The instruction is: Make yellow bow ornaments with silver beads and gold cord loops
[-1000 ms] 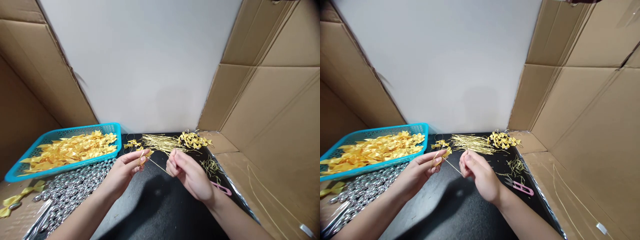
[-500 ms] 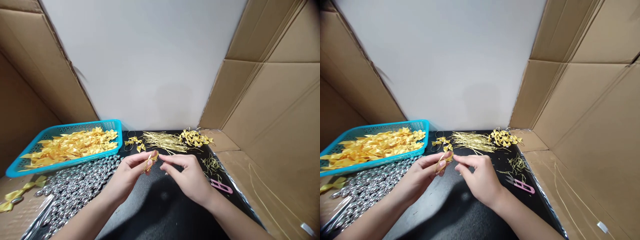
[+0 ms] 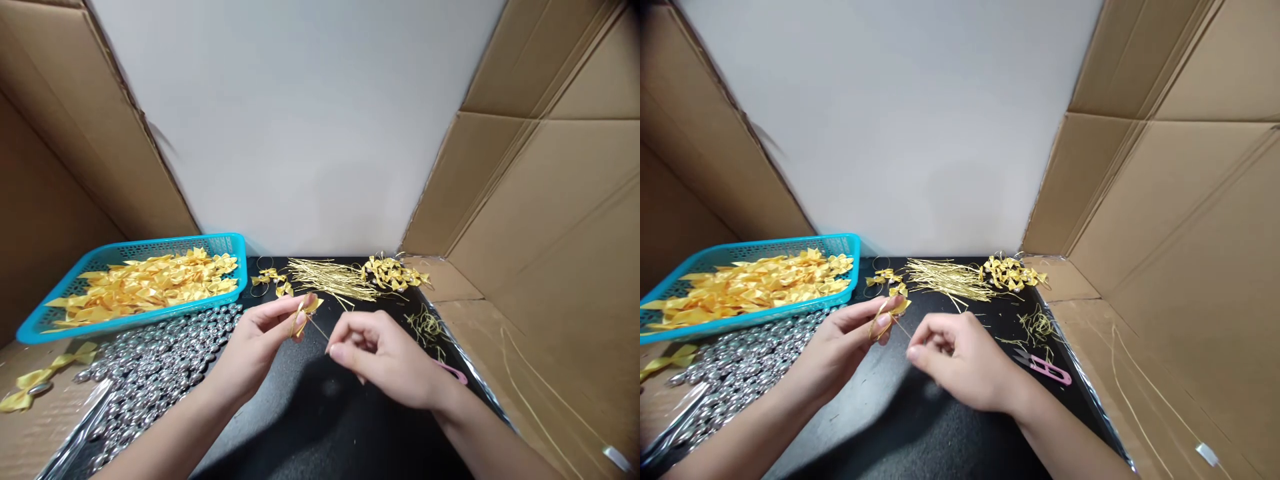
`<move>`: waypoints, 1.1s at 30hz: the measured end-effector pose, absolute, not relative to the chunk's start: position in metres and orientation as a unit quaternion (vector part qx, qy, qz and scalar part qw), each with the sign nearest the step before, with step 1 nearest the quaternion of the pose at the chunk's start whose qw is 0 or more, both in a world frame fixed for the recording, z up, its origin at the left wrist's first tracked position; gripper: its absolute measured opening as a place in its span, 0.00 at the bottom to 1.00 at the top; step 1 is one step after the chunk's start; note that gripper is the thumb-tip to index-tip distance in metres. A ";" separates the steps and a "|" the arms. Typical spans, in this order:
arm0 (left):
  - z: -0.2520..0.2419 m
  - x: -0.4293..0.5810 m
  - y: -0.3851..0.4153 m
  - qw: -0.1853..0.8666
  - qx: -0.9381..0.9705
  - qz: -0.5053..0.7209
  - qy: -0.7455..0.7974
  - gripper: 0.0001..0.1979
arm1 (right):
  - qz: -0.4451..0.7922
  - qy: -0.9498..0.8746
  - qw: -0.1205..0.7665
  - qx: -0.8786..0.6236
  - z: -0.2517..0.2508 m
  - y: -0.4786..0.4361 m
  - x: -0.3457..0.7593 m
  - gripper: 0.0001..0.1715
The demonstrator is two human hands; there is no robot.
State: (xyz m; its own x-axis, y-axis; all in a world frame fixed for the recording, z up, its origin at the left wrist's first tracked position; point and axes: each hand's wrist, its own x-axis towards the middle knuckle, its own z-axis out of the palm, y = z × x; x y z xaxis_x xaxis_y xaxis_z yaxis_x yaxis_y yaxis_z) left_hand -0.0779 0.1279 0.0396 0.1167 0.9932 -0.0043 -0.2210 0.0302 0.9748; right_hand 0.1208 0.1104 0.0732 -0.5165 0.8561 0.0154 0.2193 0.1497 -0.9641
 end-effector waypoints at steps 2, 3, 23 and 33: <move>0.040 -0.078 0.127 0.587 0.462 0.520 0.414 0.12 | 0.522 -0.664 0.342 -0.411 0.068 0.114 0.119 0.08; 0.040 -0.077 0.127 0.585 0.463 0.522 0.414 0.12 | 0.510 -0.659 0.358 -0.421 0.066 0.115 0.118 0.08; 0.037 -0.075 0.122 0.567 0.529 0.493 0.394 0.11 | 0.388 -0.687 0.419 -0.450 0.056 0.110 0.105 0.09; 0.042 -0.070 0.121 0.616 0.469 0.500 0.387 0.13 | 0.440 -0.664 0.411 -0.443 0.054 0.111 0.106 0.08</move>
State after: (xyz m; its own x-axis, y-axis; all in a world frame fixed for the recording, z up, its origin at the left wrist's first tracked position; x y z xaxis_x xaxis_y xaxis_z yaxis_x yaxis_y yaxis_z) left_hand -0.0701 0.1209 0.0420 0.1991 0.9799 -0.0087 -0.2539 0.0602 0.9654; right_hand 0.1061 0.1113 0.0537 -0.2702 0.9501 0.1557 0.2276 0.2202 -0.9485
